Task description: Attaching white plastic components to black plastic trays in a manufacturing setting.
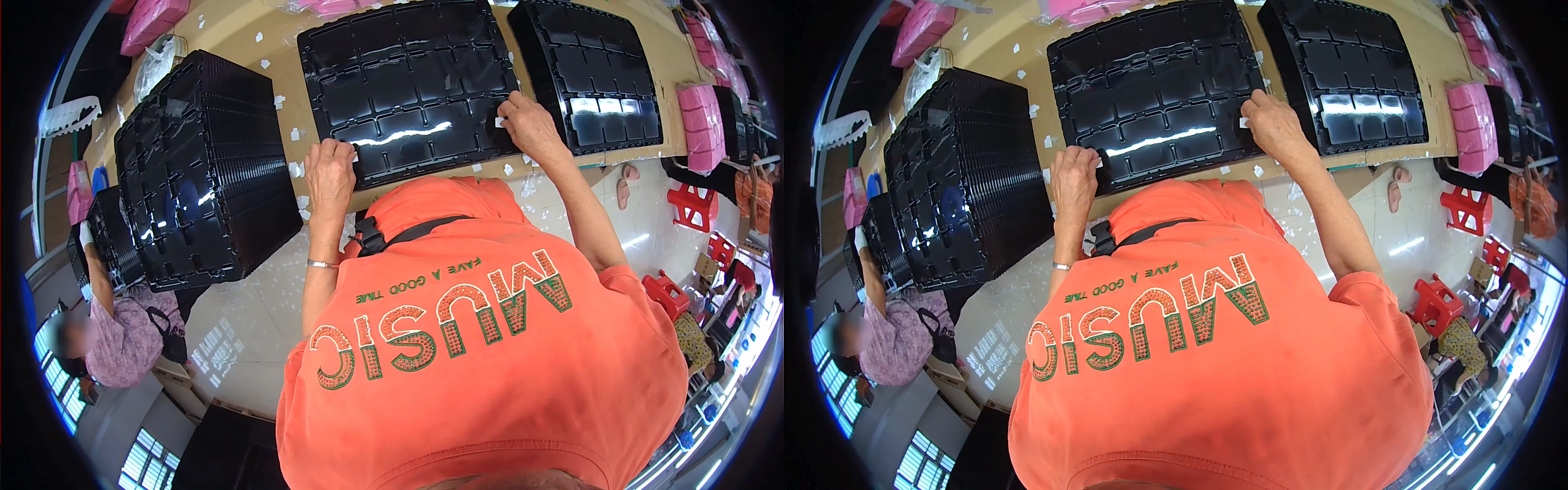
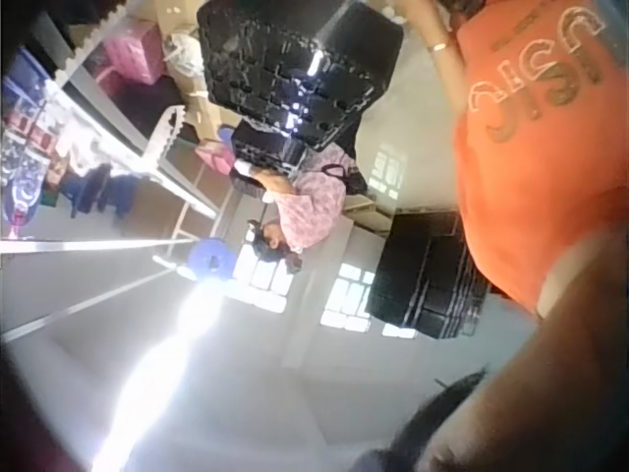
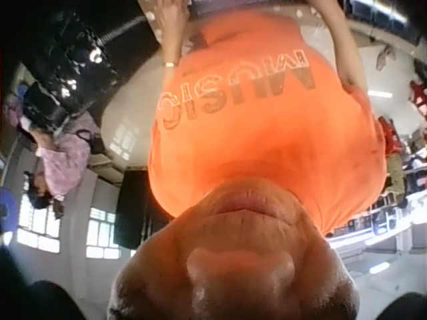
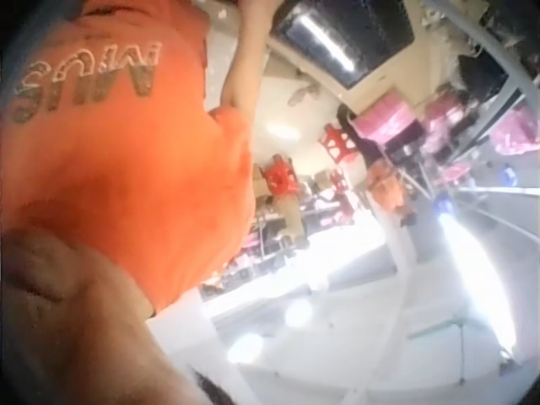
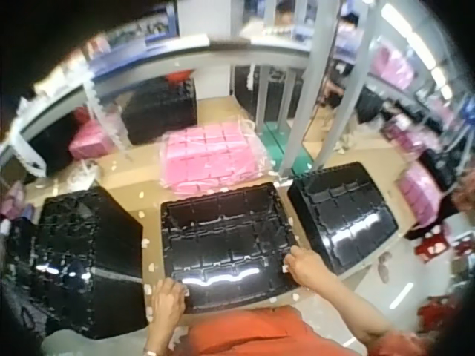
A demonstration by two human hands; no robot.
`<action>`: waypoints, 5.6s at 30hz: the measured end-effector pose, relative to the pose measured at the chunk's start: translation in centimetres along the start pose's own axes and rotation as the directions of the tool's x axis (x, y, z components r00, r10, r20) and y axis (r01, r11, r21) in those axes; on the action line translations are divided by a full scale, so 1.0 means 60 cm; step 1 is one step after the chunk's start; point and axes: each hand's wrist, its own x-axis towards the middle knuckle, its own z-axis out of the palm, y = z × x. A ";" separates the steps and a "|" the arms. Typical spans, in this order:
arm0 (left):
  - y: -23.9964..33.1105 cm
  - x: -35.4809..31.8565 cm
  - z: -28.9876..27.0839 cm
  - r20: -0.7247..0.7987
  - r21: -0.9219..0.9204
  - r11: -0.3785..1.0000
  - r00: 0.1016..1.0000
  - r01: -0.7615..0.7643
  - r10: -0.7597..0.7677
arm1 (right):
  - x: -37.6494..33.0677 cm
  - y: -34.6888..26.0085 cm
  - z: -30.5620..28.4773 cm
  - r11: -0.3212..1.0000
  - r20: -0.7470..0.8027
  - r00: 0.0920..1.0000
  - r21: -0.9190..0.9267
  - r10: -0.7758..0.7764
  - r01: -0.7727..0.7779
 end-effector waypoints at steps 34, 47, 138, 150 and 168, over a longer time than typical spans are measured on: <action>-0.001 -0.004 -0.006 -0.006 0.001 1.000 1.000 0.009 -0.009 | -0.227 0.052 0.035 0.993 0.681 0.724 -0.046 0.108 -0.104; 0.016 -0.063 -0.040 -0.134 -0.177 0.970 0.973 0.165 -0.190 | -0.025 -0.054 -0.052 0.950 0.425 0.899 0.309 -0.102 -0.038; -0.162 0.468 0.086 -0.300 -0.117 0.954 0.906 0.278 -0.300 | 0.525 0.125 -0.037 0.963 -0.443 0.876 0.258 0.189 -0.077; -0.136 0.440 0.057 -0.326 -0.186 0.982 0.940 0.036 -0.096 | 0.460 0.106 -0.040 0.679 -0.260 0.911 0.733 0.320 -0.030; -0.121 0.402 0.045 -0.508 0.101 0.993 0.856 -0.052 0.097 | 0.414 0.075 -0.122 0.941 -0.526 0.850 0.279 -0.016 0.191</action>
